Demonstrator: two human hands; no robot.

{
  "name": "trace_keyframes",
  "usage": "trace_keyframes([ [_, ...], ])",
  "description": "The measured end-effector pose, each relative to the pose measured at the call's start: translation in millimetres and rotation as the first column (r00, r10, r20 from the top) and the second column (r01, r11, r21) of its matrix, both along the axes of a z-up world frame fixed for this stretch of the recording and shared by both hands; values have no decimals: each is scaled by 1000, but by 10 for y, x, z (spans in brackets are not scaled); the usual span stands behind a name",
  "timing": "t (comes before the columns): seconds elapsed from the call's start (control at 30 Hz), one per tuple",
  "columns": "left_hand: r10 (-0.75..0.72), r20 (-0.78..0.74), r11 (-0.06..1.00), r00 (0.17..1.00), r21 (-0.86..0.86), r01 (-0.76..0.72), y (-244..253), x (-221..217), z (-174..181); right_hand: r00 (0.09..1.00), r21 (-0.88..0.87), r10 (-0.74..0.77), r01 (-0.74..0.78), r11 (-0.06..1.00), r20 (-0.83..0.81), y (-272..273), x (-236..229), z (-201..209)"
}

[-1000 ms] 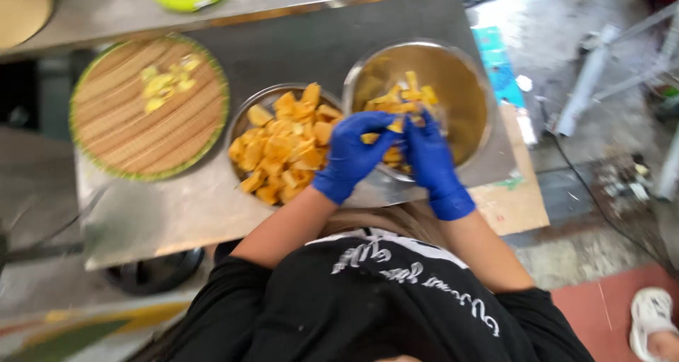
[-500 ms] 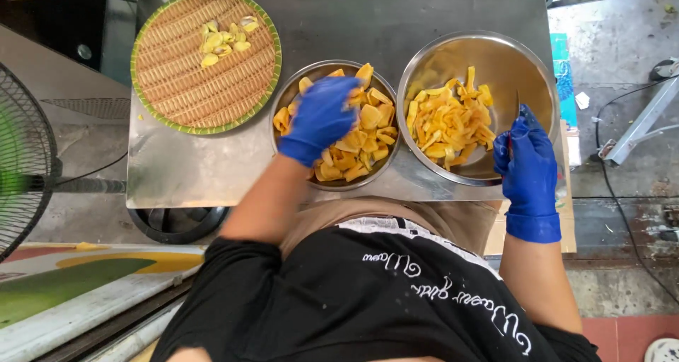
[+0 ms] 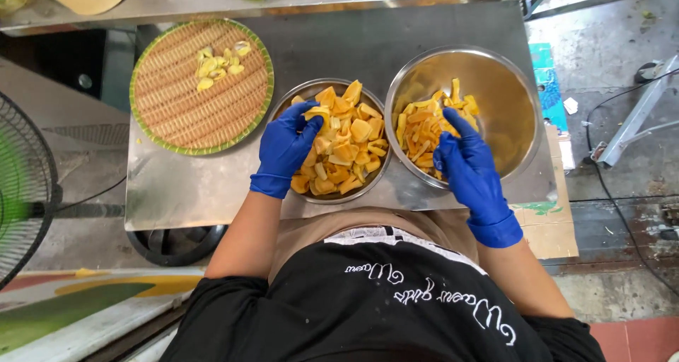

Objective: The person separates jackfruit segments by hand and using a small knife, removing seeds and placing the cleaned fruit into a metal bowl.

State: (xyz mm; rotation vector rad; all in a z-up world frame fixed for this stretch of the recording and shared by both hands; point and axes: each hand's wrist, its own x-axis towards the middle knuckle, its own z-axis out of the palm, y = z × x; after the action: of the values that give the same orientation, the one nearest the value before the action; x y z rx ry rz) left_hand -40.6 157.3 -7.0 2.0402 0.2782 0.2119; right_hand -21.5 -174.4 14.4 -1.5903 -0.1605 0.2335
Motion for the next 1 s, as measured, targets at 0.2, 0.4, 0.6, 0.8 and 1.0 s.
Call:
trace_keyframes([
  [0.2,-236,573,931,785,366,13,-7,104,-137,1000,54,19,-20,998,20,-67,-55,-63],
  [0.4,-198,105,811,975,-541,223,-342,259,-272,994,0,56,-56,998,-98,80,-148,-49],
  [0.6,-234,196,601,952,-741,300,-1044,284,-184,984,288,174,-156,945,-38,355,-123,-83],
  [0.8,-229,193,423,954,-863,277,-1357,311,-271,997,365,50,-23,931,-65,325,-31,-182],
  [1.0,-166,287,441,943,-834,331,-1504,345,-253,986,361,-168,159,919,-7,346,-8,-295],
])
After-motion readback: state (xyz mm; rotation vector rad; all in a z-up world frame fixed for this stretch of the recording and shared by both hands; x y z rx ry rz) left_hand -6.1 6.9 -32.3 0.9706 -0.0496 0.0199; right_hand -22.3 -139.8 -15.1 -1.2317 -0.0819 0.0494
